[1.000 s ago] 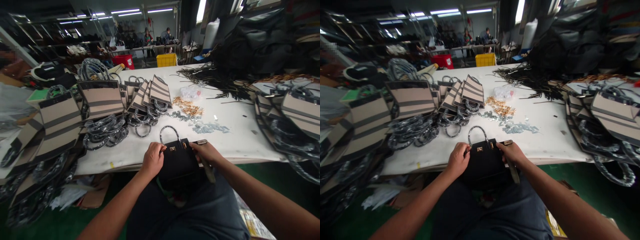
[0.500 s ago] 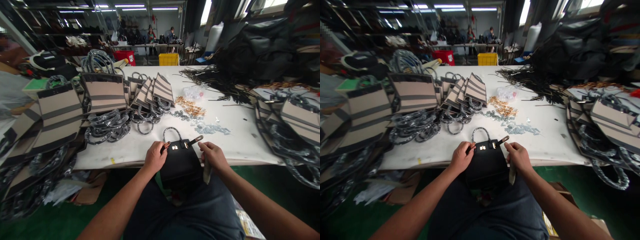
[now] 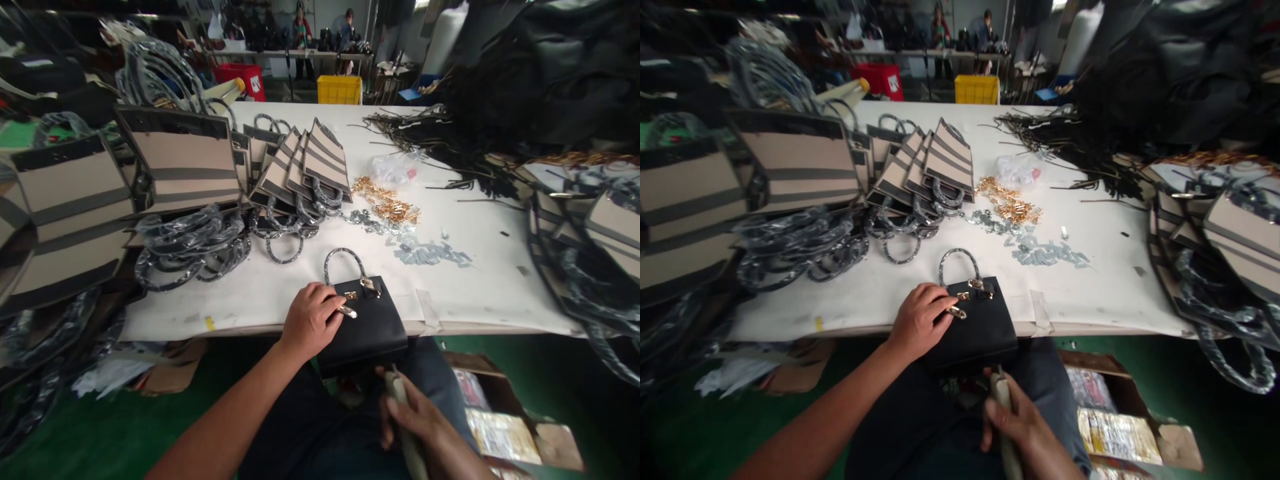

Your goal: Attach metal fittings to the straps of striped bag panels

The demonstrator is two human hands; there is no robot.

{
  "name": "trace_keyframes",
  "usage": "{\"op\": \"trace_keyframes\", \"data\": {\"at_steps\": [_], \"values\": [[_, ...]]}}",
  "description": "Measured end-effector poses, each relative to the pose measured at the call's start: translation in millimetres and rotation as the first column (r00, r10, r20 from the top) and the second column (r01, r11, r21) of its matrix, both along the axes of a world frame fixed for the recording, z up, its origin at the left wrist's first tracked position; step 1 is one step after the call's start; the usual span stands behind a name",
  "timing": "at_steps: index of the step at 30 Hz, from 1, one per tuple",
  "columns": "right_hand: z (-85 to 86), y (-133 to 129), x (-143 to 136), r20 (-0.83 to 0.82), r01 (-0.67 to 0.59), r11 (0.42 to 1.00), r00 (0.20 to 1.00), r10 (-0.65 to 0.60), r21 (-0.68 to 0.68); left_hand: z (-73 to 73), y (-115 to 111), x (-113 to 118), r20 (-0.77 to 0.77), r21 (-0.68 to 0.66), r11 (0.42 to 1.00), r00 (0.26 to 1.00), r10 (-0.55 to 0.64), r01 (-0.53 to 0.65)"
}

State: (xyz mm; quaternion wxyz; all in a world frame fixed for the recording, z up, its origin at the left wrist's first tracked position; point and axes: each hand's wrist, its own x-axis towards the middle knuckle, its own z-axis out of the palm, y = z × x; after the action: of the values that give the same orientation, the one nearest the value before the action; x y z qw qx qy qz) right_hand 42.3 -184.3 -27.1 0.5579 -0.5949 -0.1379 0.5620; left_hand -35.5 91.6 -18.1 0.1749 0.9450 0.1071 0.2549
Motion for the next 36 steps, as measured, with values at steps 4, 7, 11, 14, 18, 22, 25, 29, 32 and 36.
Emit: {"op": "trace_keyframes", "data": {"at_steps": [4, 7, 11, 14, 18, 22, 25, 29, 32, 36], "values": [[-0.5, -3, 1, 0.228, -0.281, 0.958, 0.931, 0.286, -0.052, -0.1, 0, 1, -0.02, 0.019, 1.0, 1.0, -0.006, 0.006], [15.2, 13, 16, 0.517, -0.187, 0.98, 0.832, 0.198, -0.074, -1.3, 0, 2, -0.01, 0.04, 0.999, 1.0, -0.014, 0.014], [34.7, 39, 48, 0.666, -0.105, 0.989, 0.73, 0.15, -0.107, -2.5, 3, 2, -0.03, 0.043, 0.998, 0.999, -0.034, 0.036], [38.9, 52, 66, 0.65, -0.067, 0.981, 0.741, 0.17, -0.18, -1.7, 5, 3, -0.053, 0.033, 0.999, 0.998, -0.042, 0.043], [41.6, 64, 72, 0.633, -0.034, 0.981, 0.76, 0.15, -0.192, -1.0, 6, 2, -0.07, 0.017, 0.997, 0.995, -0.067, 0.069], [48.7, 79, 74, 0.694, -0.042, 0.991, 0.71, 0.12, -0.128, -1.9, 7, 2, -0.073, 0.002, 0.996, 0.993, -0.091, 0.091], [62.3, 91, 86, 0.721, -0.081, 0.993, 0.682, 0.121, -0.09, -2.6, 7, 3, -0.064, -0.004, 0.996, 0.994, -0.087, 0.087], [90.9, 100, 111, 0.676, -0.115, 0.972, 0.701, 0.227, -0.206, -3.9, 8, 3, -0.045, -0.003, 0.996, 0.995, -0.085, 0.085], [104.8, 99, 131, 0.668, -0.04, 0.977, 0.724, 0.174, -0.211, -5.7, 8, 3, -0.035, -0.005, 0.996, 0.996, -0.085, 0.085], [104.4, 116, 153, 0.654, 0.2, 0.976, 0.728, -0.209, 0.089, -8.6, 7, 3, -0.005, 0.002, 0.997, 0.997, -0.081, 0.081]]}}
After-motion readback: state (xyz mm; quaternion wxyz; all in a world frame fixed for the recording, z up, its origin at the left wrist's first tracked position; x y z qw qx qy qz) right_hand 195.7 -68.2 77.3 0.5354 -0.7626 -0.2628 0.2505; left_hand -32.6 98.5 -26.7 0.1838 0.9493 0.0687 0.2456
